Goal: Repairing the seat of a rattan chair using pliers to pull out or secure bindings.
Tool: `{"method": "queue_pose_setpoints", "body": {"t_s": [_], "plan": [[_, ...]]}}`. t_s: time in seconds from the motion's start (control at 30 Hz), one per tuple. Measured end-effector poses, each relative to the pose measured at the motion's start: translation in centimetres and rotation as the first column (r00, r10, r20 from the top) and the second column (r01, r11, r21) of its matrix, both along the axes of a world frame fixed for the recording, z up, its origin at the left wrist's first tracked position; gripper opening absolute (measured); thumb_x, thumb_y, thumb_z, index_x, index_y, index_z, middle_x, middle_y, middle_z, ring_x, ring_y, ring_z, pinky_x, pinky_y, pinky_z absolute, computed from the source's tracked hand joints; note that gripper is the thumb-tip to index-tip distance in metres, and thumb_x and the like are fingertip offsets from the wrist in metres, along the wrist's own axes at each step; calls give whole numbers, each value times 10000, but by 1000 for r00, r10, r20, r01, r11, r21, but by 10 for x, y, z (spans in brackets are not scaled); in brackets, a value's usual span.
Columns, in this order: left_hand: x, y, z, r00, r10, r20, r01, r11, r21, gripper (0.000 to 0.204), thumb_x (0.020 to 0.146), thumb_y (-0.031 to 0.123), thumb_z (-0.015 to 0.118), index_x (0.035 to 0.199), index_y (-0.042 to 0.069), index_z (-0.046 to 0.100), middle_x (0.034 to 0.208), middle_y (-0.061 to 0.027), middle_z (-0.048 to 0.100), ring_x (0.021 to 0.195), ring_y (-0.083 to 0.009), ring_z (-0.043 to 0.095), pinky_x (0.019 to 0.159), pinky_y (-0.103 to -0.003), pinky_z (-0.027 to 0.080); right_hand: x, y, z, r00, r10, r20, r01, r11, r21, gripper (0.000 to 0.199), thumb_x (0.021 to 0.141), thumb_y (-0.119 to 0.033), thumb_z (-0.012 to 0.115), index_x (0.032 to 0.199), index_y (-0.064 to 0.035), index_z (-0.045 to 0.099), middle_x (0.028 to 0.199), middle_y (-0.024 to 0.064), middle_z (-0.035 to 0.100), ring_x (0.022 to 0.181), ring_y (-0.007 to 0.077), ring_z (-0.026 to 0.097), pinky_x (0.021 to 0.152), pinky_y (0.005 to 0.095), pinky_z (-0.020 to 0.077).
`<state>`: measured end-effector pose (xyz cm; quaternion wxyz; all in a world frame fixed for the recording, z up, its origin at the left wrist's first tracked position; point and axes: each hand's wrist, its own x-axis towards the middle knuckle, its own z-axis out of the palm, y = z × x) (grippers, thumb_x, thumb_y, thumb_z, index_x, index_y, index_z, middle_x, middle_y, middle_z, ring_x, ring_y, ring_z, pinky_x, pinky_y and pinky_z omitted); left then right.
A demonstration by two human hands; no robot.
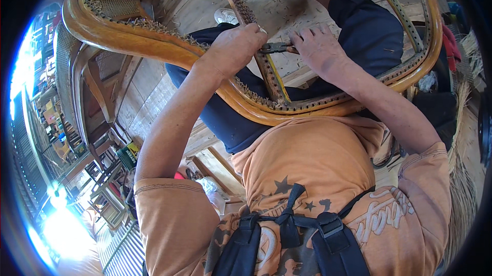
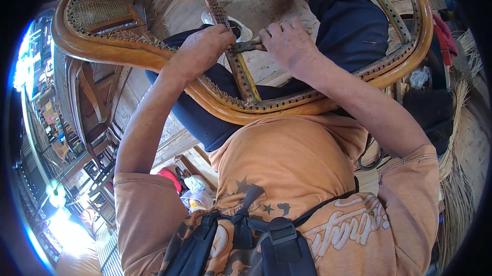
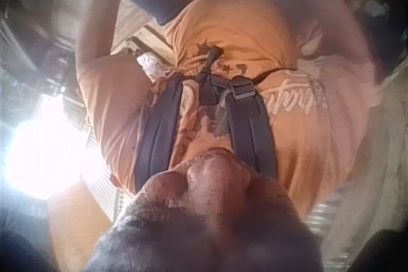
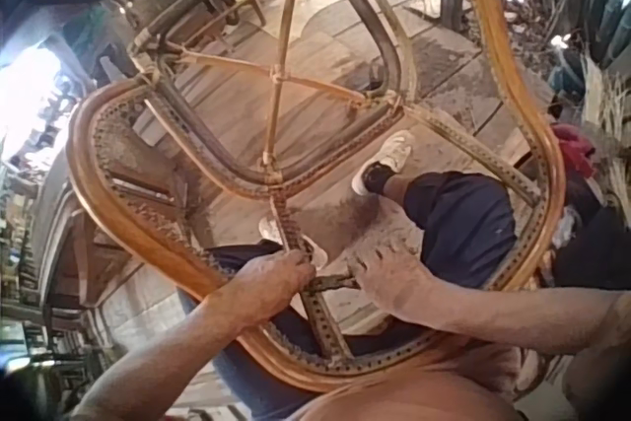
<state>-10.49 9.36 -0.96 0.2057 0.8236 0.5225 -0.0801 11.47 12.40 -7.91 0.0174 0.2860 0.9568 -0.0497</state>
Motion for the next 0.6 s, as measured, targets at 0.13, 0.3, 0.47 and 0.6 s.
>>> {"method": "queue_pose_setpoints", "body": {"t_s": [0.13, 0.3, 0.47, 0.6], "plan": [[3, -4, 11, 1000, -4, -20, 4, 1000, 18, 275, 803, 45, 565, 1071, 84, 612, 953, -116, 561, 904, -319, 600, 762, -415, 494, 0, 14, 2, 999, 44, 23, -41, 992, -119, 297, 876, -142, 511, 1168, -96, 549, 1021, 90, 583, 1004, 258, 594, 858, 389, 453], [2, -9, 11, 1000, 6, 2, -6, 999, 33, 278, 806, 78, 594, 1082, 93, 617, 961, -111, 565, 890, -318, 603, 756, -415, 493, 1, -6, 15, 997, -73, -7, 69, 962, -266, 301, 891, -195, 508, 1159, -61, 524, 1042, 98, 572, 1012, 268, 576, 889, 383, 473], [0, 1, 5, 999, -50, -9, 51, 999, 18, 194, 807, 84, 592, 996, 79, 634, 943, -105, 569, 872, -305, 609, 743, -408, 500, 7, -8, 4, 988, -149, -30, 132, 940, -313, 358, 905, -231, 496, 1196, -22, 478, 1148, 132, 518, 1141, 279, 490, 948, 377, 462], [-1, 3, 0, 996, -87, -11, 88, 995, 41, 145, 811, 78, 569, 940, 70, 634, 928, -100, 570, 877, -298, 611, 737, -408, 506, 6, -11, -1, 990, -100, -95, 88, 989, -122, 427, 868, -132, 513, 1266, 14, 456, 1150, 125, 498, 1154, 290, 453, 899, 373, 500]]}}
